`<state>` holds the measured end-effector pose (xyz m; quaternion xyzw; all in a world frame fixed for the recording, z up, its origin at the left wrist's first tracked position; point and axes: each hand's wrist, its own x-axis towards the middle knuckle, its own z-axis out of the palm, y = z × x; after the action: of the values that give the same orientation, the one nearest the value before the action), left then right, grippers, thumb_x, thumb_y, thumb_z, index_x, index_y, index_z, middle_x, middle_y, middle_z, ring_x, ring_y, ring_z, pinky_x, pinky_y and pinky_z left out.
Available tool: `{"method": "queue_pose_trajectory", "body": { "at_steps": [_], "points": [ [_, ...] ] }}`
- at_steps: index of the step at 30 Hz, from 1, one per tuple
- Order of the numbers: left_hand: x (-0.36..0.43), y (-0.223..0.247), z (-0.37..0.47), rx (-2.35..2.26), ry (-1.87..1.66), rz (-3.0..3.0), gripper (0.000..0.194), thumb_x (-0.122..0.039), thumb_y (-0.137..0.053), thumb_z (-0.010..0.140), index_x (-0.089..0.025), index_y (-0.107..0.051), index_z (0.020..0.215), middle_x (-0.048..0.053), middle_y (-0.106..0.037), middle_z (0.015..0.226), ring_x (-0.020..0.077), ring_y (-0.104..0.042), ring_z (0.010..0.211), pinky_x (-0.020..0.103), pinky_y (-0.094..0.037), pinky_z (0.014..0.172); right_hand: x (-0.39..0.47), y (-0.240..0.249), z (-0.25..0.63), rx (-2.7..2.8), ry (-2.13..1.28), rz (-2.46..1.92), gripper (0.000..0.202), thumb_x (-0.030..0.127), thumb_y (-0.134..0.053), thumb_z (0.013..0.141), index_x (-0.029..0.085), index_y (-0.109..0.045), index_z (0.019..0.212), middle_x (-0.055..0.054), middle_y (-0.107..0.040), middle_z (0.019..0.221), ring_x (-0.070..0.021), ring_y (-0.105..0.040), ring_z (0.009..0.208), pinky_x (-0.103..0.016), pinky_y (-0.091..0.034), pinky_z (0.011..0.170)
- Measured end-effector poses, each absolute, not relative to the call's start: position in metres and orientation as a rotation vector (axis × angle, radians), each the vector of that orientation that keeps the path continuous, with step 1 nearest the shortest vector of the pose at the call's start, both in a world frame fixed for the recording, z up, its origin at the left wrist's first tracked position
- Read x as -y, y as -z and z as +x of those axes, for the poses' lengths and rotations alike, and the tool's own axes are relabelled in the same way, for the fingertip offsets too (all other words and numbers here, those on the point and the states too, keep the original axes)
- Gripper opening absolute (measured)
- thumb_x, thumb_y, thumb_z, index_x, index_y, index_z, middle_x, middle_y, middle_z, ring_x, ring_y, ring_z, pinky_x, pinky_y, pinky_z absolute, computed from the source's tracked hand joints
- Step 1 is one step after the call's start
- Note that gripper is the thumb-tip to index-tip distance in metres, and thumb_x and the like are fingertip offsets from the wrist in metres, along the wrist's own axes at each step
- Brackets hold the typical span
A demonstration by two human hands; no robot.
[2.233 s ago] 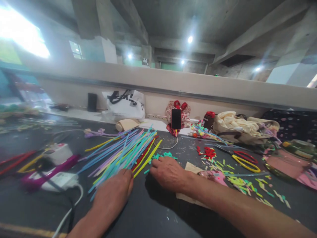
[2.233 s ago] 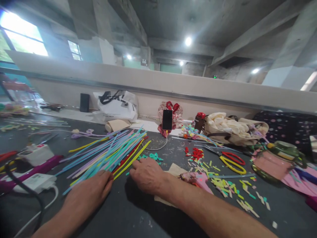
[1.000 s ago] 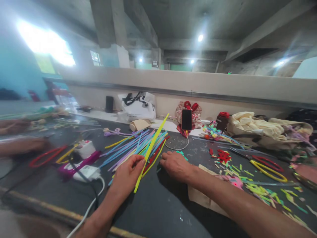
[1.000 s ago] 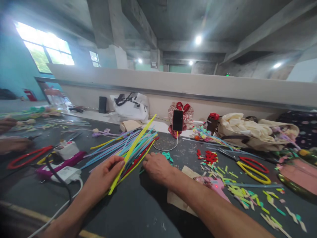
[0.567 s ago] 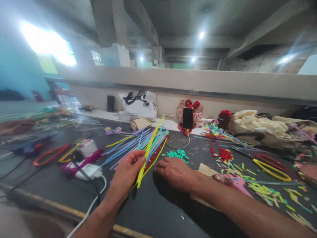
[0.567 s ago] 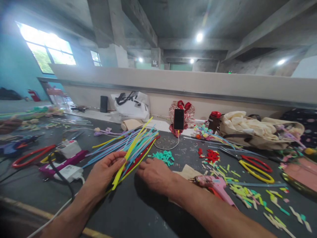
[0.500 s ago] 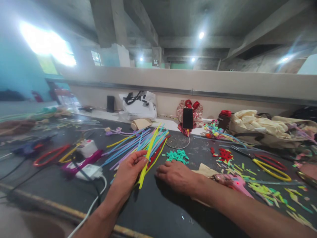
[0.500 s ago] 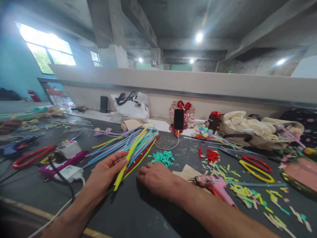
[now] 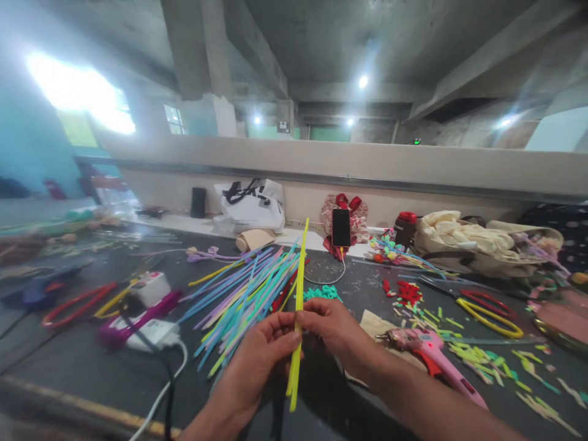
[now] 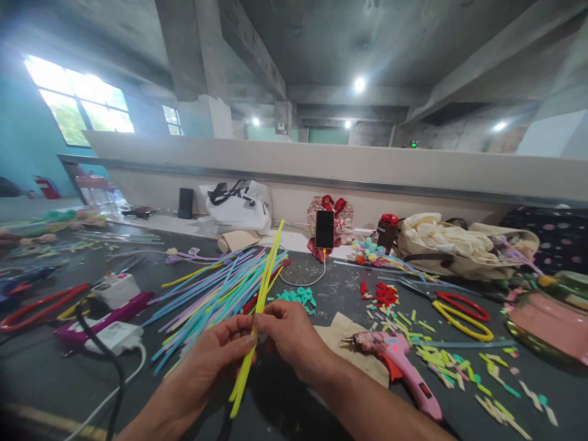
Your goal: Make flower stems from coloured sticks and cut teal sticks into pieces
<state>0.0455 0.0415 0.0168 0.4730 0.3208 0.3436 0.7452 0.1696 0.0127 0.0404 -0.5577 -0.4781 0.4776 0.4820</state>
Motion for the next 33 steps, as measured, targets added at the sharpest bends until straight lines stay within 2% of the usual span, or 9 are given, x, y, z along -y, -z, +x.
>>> {"method": "queue_pose_trajectory", "body": {
  "at_steps": [5, 10, 15, 19, 25, 29, 33],
  "points": [
    [-0.021, -0.013, 0.048, -0.701, -0.694, 0.999, 0.023, -0.024, -0.07, 0.053, -0.015, -0.058, 0.07, -0.002, -0.055, 0.051, 0.0073, -0.049, 0.042, 0.017, -0.037, 0.04, 0.001, -0.033, 0.179, 1.037, -1.238, -1.361, 0.021, 0.033, -0.058, 0.064, 0.013, -0.053, 0.062, 0.007, -0.042, 0.04, -0.0028, -0.034, 0.033, -0.015, -0.018, 0.032],
    [-0.013, -0.008, 0.049, -0.683, -0.645, 0.986, 0.025, -0.029, -0.07, 0.054, -0.015, -0.058, 0.071, -0.003, -0.053, 0.051, 0.0073, -0.049, 0.04, 0.015, -0.034, 0.036, 0.006, -0.029, 0.185, 0.979, -1.284, -1.33, 0.024, 0.035, -0.059, 0.063, 0.012, -0.057, 0.07, 0.006, -0.048, 0.042, -0.0031, -0.037, 0.032, -0.014, -0.019, 0.03],
    [-0.02, -0.011, 0.045, -0.72, -0.625, 1.088, 0.025, -0.034, -0.067, 0.057, -0.014, -0.058, 0.069, -0.001, -0.056, 0.051, 0.0073, -0.049, 0.041, 0.016, -0.037, 0.037, 0.009, -0.033, 0.184, 0.951, -1.321, -1.307, 0.025, 0.035, -0.059, 0.064, 0.011, -0.057, 0.07, 0.006, -0.048, 0.039, -0.0024, -0.033, 0.029, -0.014, -0.02, 0.029],
    [-0.033, -0.018, 0.043, -0.731, -0.692, 1.147, 0.023, -0.036, -0.063, 0.062, -0.015, -0.057, 0.071, -0.001, -0.058, 0.059, 0.0067, -0.049, 0.042, 0.014, -0.034, 0.033, 0.023, -0.035, 0.18, 0.962, -1.386, -1.223, 0.022, 0.033, -0.057, 0.066, 0.011, -0.057, 0.065, 0.005, -0.048, 0.04, -0.0021, -0.035, 0.03, -0.013, -0.022, 0.03],
    [-0.037, -0.017, 0.055, -0.733, -0.67, 1.149, 0.026, -0.04, -0.057, 0.066, -0.014, -0.054, 0.064, -0.007, -0.043, 0.037, 0.0012, -0.027, 0.028, 0.012, -0.017, 0.029, 0.032, -0.02, 0.173, 1.008, -1.515, -1.303, 0.019, 0.032, -0.057, 0.067, 0.014, -0.055, 0.063, 0.006, -0.048, 0.034, -0.0027, -0.031, 0.023, -0.013, -0.021, 0.027],
    [-0.044, -0.015, 0.058, -0.786, -0.698, 1.18, 0.026, -0.04, -0.059, 0.061, -0.015, -0.051, 0.062, -0.007, -0.044, 0.038, 0.0027, -0.032, 0.029, 0.013, -0.018, 0.03, 0.024, -0.015, 0.169, 0.997, -1.461, -1.34, 0.017, 0.03, -0.054, 0.066, 0.014, -0.054, 0.06, 0.006, -0.049, 0.034, -0.0026, -0.031, 0.022, -0.013, -0.021, 0.026],
    [-0.062, -0.022, 0.055, -0.849, -0.696, 1.38, 0.026, -0.041, -0.052, 0.066, -0.016, -0.048, 0.06, -0.005, -0.05, 0.043, 0.0037, -0.034, 0.029, 0.016, -0.021, 0.032, 0.019, -0.015, 0.17, 0.94, -1.379, -1.307, 0.02, 0.03, -0.053, 0.066, 0.012, -0.055, 0.059, 0.004, -0.05, 0.036, -0.003, -0.034, 0.025, -0.013, -0.023, 0.027]
  ]
}}
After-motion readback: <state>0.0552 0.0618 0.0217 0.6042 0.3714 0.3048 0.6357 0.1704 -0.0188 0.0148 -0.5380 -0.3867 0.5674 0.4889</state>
